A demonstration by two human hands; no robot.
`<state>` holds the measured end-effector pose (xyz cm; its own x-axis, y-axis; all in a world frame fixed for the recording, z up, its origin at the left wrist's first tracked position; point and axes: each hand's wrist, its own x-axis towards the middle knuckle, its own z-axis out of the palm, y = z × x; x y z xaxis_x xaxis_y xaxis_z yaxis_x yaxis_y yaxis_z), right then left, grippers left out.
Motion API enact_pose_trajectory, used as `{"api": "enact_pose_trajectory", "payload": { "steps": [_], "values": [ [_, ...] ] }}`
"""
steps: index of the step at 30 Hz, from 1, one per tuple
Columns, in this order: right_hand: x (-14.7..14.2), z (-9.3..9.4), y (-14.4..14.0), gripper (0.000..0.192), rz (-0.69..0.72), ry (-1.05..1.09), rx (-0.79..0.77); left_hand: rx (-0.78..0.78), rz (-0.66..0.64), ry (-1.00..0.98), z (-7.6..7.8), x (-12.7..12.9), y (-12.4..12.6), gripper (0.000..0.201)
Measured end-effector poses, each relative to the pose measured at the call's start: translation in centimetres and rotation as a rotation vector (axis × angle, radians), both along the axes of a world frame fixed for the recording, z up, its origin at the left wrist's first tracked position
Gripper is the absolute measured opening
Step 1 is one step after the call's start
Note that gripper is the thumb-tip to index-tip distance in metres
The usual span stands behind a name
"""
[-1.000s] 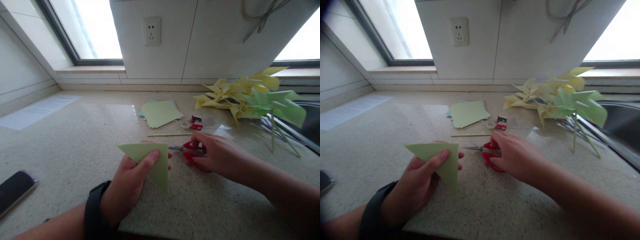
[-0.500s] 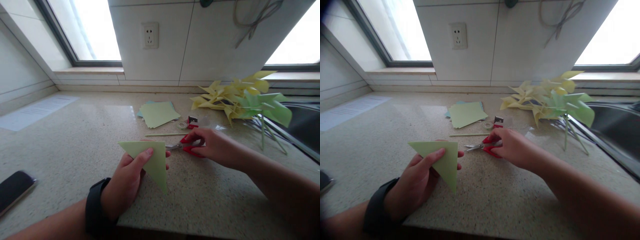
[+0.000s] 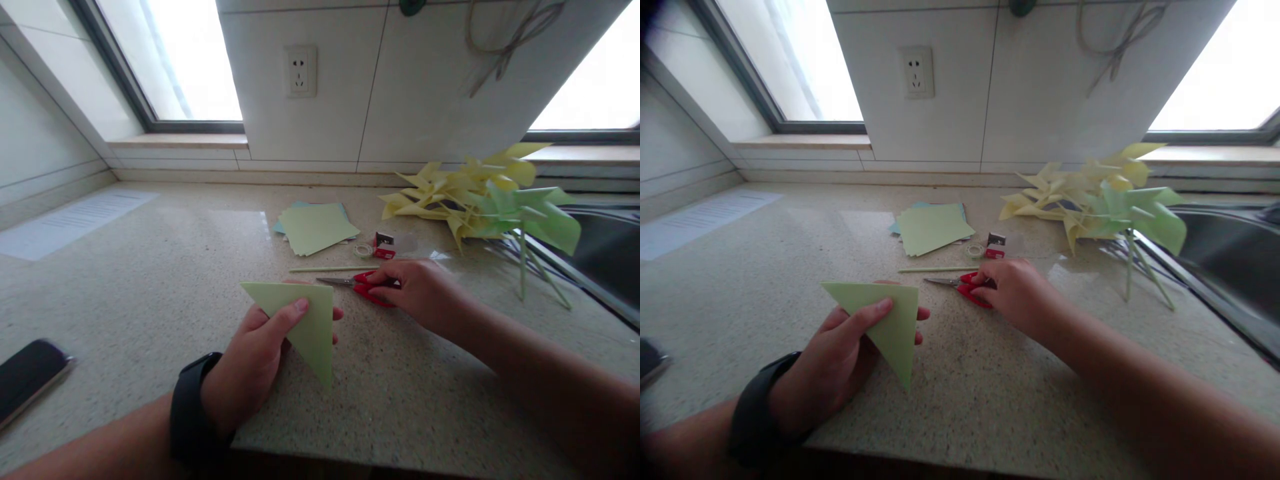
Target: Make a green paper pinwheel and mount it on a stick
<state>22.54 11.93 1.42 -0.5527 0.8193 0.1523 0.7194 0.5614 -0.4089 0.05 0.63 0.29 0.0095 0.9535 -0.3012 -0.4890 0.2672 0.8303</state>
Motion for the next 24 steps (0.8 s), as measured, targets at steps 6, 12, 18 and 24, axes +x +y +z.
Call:
{"api": "enact_pose_trajectory", "payload": {
  "steps": [6,12,18,24],
  "values": [
    [0.0,0.1,0.1,0.017,0.054,-0.155,0.157,0.064,-0.116,-0.006,-0.2,-0.3,0.1,0.031],
    [0.3,0.4,-0.1,0.019,0.043,-0.221,0.234,0.080,-0.164,0.045,-0.4,-0.2,0.4,0.034],
    [-1.7,0.6,-3.3,0.012,0.068,0.206,0.131,0.140,-0.122,0.128,-0.6,0.2,0.7,0.044],
    [-4.1,0.0,-6.0,0.036,0.233,0.276,-0.083,0.242,-0.147,0.323,-0.6,0.0,0.6,0.040]
  ]
}}
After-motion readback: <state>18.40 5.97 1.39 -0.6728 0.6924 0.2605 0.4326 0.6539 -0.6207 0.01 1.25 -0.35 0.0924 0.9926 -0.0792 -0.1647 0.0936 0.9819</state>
